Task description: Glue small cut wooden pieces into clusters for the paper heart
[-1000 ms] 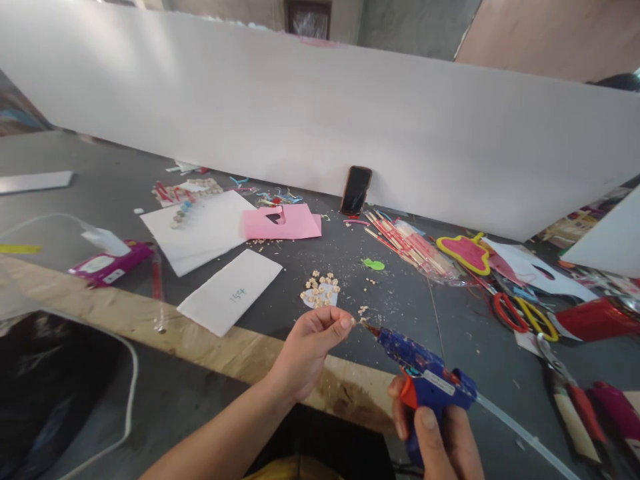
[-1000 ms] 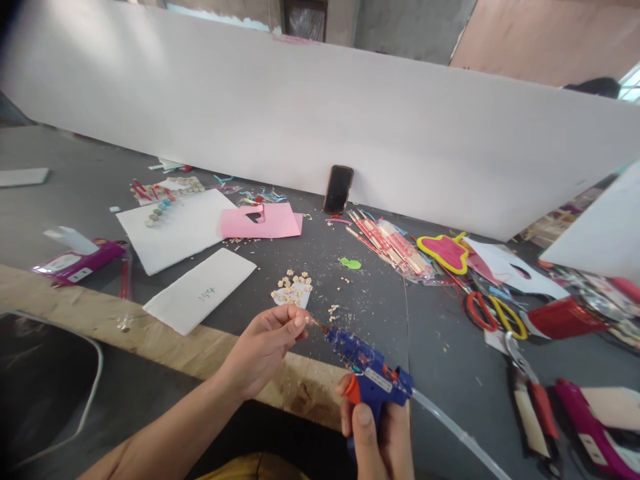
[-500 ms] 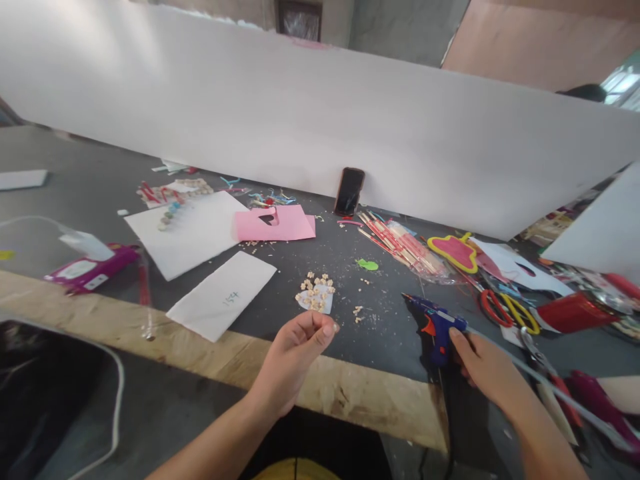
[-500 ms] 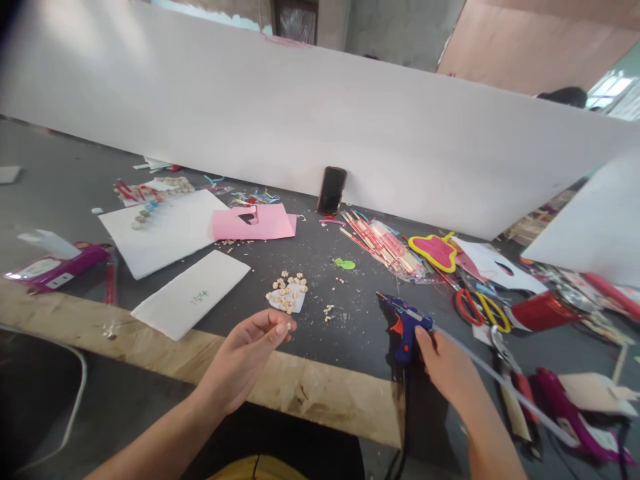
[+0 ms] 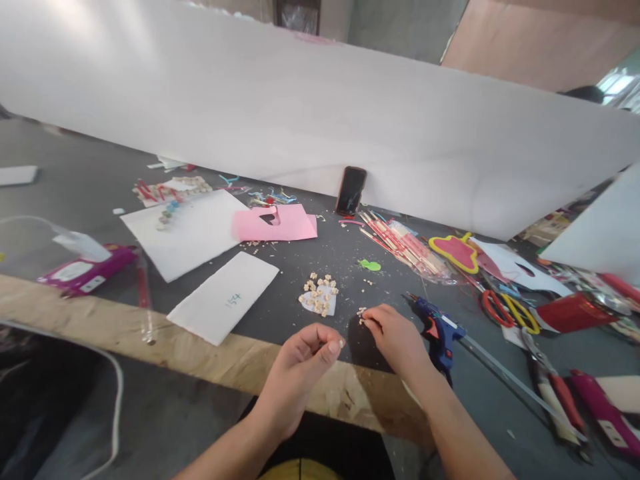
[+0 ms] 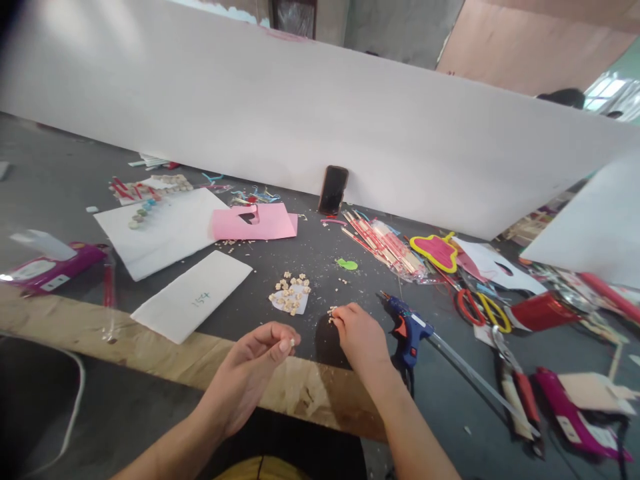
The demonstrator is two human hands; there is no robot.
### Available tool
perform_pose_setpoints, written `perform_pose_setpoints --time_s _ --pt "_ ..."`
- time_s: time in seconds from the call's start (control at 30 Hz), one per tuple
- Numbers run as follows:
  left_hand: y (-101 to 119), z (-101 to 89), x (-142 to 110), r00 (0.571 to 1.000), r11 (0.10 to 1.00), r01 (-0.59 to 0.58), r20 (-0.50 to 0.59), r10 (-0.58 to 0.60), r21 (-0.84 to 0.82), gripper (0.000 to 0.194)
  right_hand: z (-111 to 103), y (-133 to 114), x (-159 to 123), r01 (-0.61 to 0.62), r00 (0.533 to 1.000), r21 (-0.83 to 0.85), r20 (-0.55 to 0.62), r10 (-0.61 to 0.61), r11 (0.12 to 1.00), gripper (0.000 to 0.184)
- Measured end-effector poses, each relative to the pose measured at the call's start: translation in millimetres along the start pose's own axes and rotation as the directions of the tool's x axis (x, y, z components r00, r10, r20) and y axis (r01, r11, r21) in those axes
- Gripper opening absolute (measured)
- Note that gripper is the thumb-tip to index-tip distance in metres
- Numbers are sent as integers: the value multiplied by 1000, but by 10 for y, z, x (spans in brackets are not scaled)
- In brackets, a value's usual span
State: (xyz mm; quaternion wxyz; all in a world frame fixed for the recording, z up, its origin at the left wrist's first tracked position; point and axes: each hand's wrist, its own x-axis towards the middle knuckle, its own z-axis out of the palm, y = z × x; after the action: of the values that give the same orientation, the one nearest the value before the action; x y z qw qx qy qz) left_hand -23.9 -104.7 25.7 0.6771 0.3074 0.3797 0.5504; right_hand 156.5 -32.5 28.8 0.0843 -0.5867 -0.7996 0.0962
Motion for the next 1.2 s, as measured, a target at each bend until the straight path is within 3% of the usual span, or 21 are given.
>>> perform_pose_setpoints --time_s 0.13,0.37,0.9,1.07,1.2 --pt "14 -31 -2 1000 1000 -4 -23 3 -22 15 -20 -17 12 12 1000 -50 -10 -13 999 21" --pt "-4 17 43 999 995 33 -38 -37 -97 18 -40 -21 -120 -37 992 -56 -124 30 998 23" --pt "-23 28 11 997 995 61 -34 -64 -82 19 30 -126 -18 -75 997 -95 28 78 993 21" --pt "-51 29 10 998 996 52 -23 -54 -71 18 52 -97 -26 -101 995 3 -16 101 995 20" --pt "-64 27 15 999 997 43 -27 -44 -57 17 -40 -196 -162 -91 988 195 -105 113 977 17"
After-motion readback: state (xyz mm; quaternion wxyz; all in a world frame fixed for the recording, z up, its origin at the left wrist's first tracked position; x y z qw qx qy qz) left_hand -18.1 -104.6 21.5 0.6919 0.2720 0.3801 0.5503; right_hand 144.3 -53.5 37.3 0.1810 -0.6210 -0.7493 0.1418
